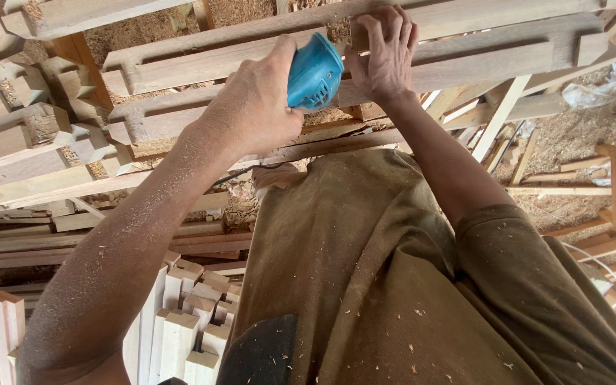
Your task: The person uses a teal corded drill to make holes in wooden planks arranged on a workbench. They hold the planks with one hand while operating the drill with the other, moving between different sections of the wood.
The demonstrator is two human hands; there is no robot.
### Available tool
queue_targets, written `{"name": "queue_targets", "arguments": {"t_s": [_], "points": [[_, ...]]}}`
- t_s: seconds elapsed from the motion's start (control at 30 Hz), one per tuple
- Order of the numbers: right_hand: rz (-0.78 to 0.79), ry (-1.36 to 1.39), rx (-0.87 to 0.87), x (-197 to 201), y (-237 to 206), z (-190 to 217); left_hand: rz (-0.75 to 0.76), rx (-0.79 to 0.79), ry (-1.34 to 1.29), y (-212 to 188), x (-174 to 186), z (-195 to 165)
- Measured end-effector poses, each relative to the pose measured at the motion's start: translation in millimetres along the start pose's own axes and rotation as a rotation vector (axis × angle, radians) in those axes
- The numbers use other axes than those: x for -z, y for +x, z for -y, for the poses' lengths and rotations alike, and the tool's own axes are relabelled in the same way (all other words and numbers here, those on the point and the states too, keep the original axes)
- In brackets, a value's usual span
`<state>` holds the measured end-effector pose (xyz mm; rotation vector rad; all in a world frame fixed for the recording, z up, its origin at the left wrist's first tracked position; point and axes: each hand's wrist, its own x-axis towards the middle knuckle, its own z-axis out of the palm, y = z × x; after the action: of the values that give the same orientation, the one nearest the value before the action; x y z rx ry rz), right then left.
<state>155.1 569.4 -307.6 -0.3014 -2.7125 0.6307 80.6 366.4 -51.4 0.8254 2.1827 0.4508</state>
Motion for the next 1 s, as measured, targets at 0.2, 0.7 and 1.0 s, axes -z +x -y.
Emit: {"name": "queue_targets", "arguments": {"t_s": [0.2, 0.7, 1.0], "points": [[0.236, 1.26, -0.121, 32.9, 14.3, 47.4, -0.005, 0.002, 0.002, 5.2, 3.3, -0.9], [-0.171, 0.848, 0.421, -4.8, 5.9, 55.9, -0.003, 0.039, 0.0, 5.9, -4.9, 3.8], [0.106, 1.111, 0.135, -4.2, 0.9, 53.8, -0.031, 0.024, 0.004, 2.8, -9.7, 4.3]]}}
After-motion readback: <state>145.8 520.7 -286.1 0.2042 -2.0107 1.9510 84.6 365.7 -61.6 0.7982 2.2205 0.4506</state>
